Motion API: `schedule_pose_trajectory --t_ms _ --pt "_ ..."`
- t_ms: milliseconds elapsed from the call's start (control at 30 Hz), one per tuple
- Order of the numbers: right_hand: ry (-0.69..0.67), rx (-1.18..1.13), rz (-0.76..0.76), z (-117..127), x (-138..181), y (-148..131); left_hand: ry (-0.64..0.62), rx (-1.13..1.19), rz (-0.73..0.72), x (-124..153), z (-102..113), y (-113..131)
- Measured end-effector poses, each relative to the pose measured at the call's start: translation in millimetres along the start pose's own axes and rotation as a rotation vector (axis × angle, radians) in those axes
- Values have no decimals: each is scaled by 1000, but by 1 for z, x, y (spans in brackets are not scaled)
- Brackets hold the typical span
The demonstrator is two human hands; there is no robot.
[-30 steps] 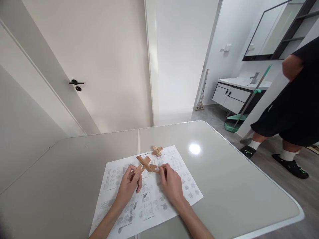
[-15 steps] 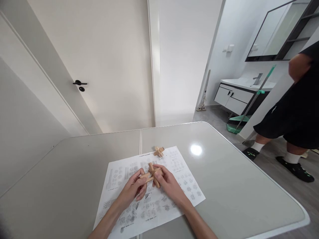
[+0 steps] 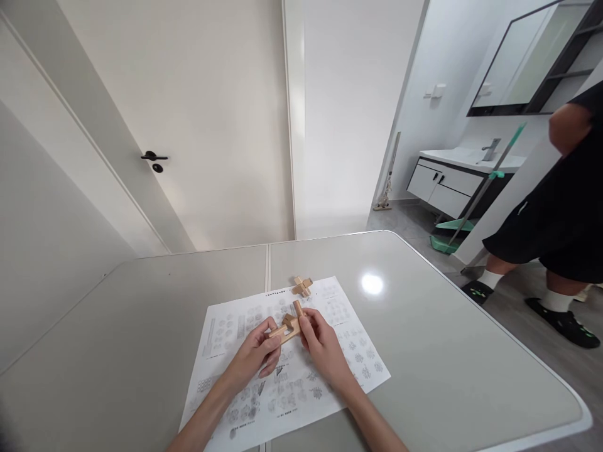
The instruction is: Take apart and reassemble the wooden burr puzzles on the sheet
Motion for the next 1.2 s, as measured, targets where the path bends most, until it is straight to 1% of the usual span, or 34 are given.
schedule_pose_trajectory --t_ms 200,400,500,567,600,667,733,800,867,1067,1200 --pt "20 218 118 -4 5 -2 -17 -6 8 -1 -2 -3" --pt "115 315 136 -2 6 3 3 -7 9 -3 -7 -6" --pt "109 317 153 -3 5 1 24 0 9 -2 -5 -5" --pt "125 338 172 2 3 -3 56 11 5 0 1 -3" --pt "157 362 175 8 1 -5 86 19 -4 1 7 -1" --pt "239 415 162 24 -1 -6 172 32 -33 2 20 2" --pt "277 470 139 35 -3 -4 258 30 -63 3 32 4" --pt "256 515 125 38 -4 1 309 8 -71 2 37 3" --pt "226 551 118 36 -5 6 323 -27 -63 1 37 0" --pt "197 619 159 33 -7 13 311 -176 -33 0 33 -2" --pt "176 663 184 33 -9 17 267 -334 -1 1 28 -1"
Point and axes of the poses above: each hand's wrist, its own x-axis away from the middle knuckle, its own z-axis out of the back of the hand, y = z × x, the point moved 8 cm from there along -x, towards the middle knuckle, and after that the axes turned 6 degrees about -x, right-handed, at the moved point
